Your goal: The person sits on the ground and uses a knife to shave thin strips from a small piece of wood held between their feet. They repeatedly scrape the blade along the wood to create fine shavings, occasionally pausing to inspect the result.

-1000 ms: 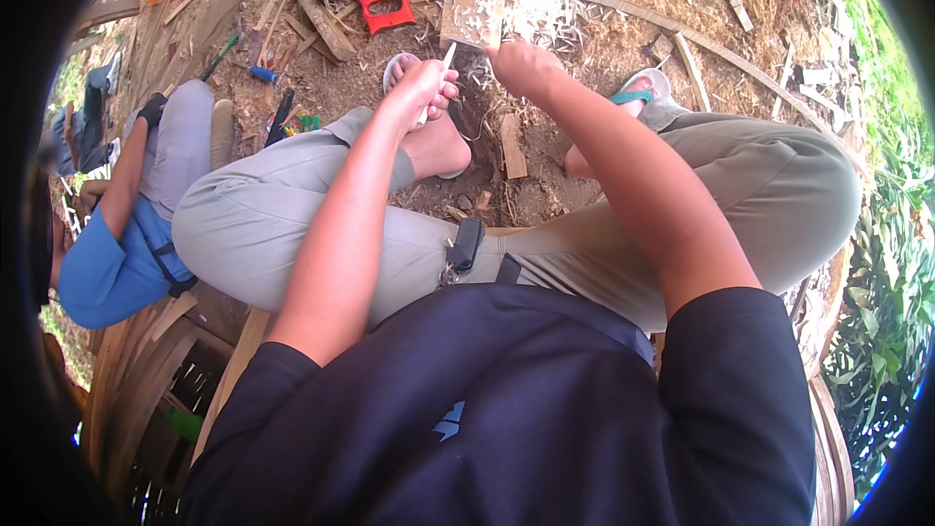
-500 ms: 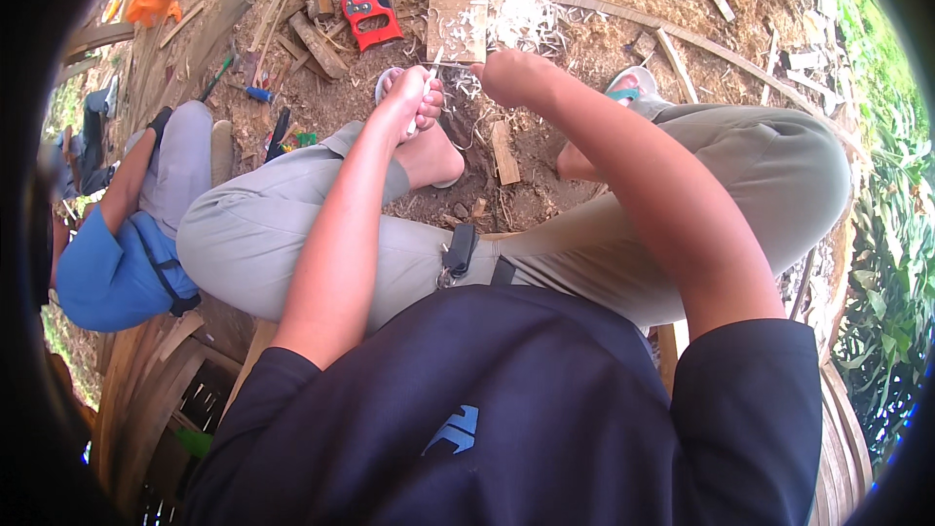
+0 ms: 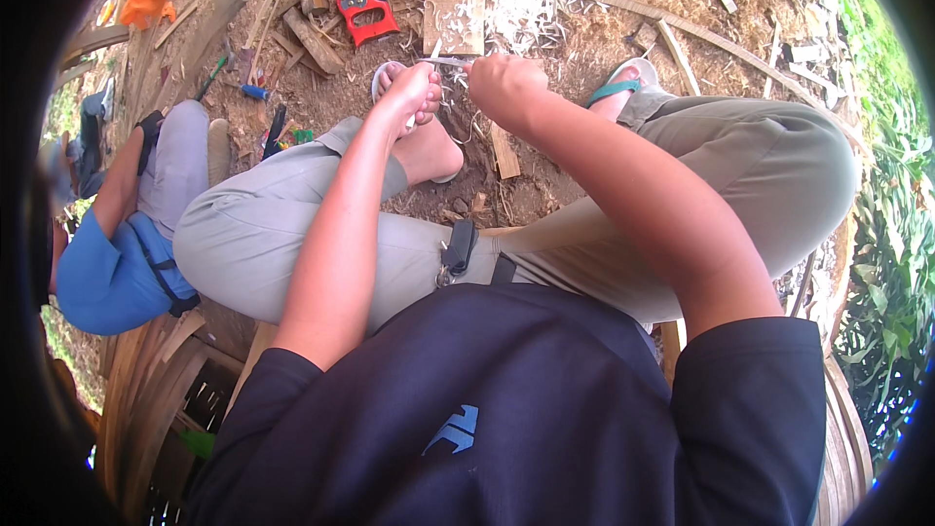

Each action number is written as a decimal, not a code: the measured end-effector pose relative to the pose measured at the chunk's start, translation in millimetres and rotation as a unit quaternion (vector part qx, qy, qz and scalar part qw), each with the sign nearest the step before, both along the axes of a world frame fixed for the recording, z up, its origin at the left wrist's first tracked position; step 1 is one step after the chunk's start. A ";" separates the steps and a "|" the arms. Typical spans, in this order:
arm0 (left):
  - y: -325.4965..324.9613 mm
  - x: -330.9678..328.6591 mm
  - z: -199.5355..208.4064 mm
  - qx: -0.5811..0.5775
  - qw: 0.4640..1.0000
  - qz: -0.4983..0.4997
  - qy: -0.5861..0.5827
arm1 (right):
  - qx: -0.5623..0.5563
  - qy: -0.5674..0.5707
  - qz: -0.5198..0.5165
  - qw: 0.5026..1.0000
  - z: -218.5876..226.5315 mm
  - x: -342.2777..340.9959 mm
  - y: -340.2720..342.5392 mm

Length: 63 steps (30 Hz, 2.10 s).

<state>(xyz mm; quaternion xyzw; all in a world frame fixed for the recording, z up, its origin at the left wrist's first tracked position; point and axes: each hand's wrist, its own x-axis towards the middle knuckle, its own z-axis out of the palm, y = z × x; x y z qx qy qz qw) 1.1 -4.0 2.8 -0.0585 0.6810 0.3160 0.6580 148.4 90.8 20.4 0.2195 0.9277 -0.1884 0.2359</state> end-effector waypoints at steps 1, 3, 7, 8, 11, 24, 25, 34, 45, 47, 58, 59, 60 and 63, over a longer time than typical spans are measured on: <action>-1.0 0.2 -1.0 -0.001 1.000 -0.002 0.004 | 0.006 0.000 0.002 1.000 2.6 -1.3 -2.1; -3.4 0.0 -3.0 -0.003 1.000 -0.005 0.008 | -0.027 -0.016 -0.055 0.998 6.7 -9.1 -4.2; -3.3 -0.4 -3.4 0.000 1.000 -0.007 0.003 | -0.045 -0.048 -0.076 0.995 -3.8 -19.7 0.1; 0.0 -0.6 -2.7 0.003 1.000 -0.008 0.001 | 0.033 -0.034 -0.022 0.999 -15.4 -18.6 3.7; 3.8 -4.2 2.8 0.006 0.999 0.007 -0.048 | -0.029 -0.038 -0.129 0.991 -36.4 -22.2 14.9; 0.0 2.3 -4.6 -0.006 1.000 0.005 0.014 | -0.064 0.028 -0.069 0.995 -5.2 -12.4 1.9; 0.5 3.4 -2.8 -0.006 1.000 0.001 0.019 | -0.052 0.019 -0.066 0.996 -10.0 -14.8 2.9; 0.6 -1.1 -0.4 -0.018 0.999 0.018 -0.021 | -0.046 0.030 -0.078 0.995 -45.2 -20.8 21.2; 3.7 0.3 1.4 -0.009 0.999 0.026 -0.018 | -0.092 0.015 -0.117 0.989 -6.1 -13.8 3.4; 3.2 -0.7 1.0 -0.009 0.999 0.028 -0.016 | -0.109 0.012 -0.119 0.987 -11.4 -16.2 5.0; 5.4 -1.9 8.2 -0.020 0.999 0.037 -0.023 | -0.052 -0.003 -0.073 0.996 -5.9 -23.1 0.3; 7.1 -1.3 10.1 -0.019 0.999 0.033 -0.021 | -0.054 -0.006 -0.085 0.995 -6.6 -22.7 -0.1; 8.4 -1.3 12.4 -0.017 0.999 0.030 -0.019 | -0.055 -0.010 -0.097 0.994 -7.3 -23.1 -0.6; 6.4 -4.1 11.1 -0.009 0.999 0.035 -0.025 | -0.039 -0.009 -0.061 0.997 8.4 -24.9 0.0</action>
